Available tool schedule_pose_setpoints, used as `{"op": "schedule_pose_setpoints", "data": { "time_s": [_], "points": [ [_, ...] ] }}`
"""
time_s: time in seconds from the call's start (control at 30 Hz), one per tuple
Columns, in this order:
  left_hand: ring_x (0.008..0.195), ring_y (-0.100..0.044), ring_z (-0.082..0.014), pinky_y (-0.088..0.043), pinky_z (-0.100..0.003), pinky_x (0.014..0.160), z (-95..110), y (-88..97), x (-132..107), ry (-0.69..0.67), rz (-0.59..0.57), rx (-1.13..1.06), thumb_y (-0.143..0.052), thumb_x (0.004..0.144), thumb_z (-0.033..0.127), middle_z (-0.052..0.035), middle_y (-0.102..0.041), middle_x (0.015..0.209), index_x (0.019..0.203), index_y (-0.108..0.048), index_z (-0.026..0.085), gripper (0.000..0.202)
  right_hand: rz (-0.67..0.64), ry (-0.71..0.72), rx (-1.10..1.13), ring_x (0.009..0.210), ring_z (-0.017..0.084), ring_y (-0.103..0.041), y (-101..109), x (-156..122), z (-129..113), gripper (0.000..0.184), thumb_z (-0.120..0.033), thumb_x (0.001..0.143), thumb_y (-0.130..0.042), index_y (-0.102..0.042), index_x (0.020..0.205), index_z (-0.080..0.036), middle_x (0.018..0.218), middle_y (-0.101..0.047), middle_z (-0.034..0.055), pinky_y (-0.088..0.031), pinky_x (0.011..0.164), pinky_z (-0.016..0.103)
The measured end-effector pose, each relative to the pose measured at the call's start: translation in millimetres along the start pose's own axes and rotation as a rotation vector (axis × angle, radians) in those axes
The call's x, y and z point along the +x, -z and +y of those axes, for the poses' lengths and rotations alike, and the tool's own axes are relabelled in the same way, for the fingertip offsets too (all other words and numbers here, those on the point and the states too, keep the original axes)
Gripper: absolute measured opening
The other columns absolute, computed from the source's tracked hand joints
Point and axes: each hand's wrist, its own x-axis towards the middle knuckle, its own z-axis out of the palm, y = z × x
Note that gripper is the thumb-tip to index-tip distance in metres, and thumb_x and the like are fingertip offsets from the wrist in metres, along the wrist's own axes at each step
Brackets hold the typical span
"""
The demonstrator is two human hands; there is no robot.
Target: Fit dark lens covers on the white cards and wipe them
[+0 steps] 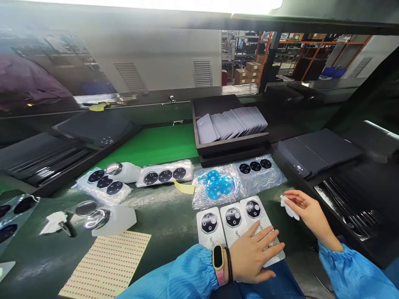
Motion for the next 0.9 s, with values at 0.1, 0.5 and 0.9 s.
{"op": "schedule_pose_setpoints", "data": {
  "time_s": [0.1,0.5,0.9],
  "points": [
    [0.133,-0.049,-0.0264,-0.037,-0.046,0.113,-0.9,-2.3,-1.5,0.011,0.122,-0.072,-0.039,0.095,0.048,-0.0125,-0.058,0.138,0.135,-0.047,0.014,0.053,-0.093,-0.193,0.275,0.064,0.021,-0.067,-11.8,-11.3,-23.9,0.053,-0.065,0.050,-0.082,-0.066,0.077,-0.022,0.072,-0.071,0.0059,-0.054,0.059,0.033],
    [0.071,-0.060,-0.0153,-0.051,-0.026,0.068,-1.5,6.9,-6.1,0.078,0.278,-0.216,-0.038,0.094,0.027,-0.0035,-0.066,0.074,0.095,-0.060,0.016,0.024,-0.293,-0.240,0.449,0.056,0.013,-0.051,-27.9,-38.4,-62.1,0.047,-0.065,0.057,-0.078,-0.059,0.068,-0.022,0.065,-0.058,-0.0011,-0.045,0.051,0.026],
    [0.108,-0.061,-0.0209,-0.043,-0.036,0.103,2.3,-1.9,-2.2,-0.002,0.171,-0.022,-0.047,0.088,0.017,-0.0073,-0.071,0.104,0.106,-0.059,0.014,0.022,-0.164,0.044,0.025,0.064,0.018,-0.060,-29.9,-31.6,-43.5,0.019,-0.042,0.071,-0.065,-0.061,0.070,-0.024,0.069,-0.064,0.0015,-0.050,0.060,0.029]
  ]
}}
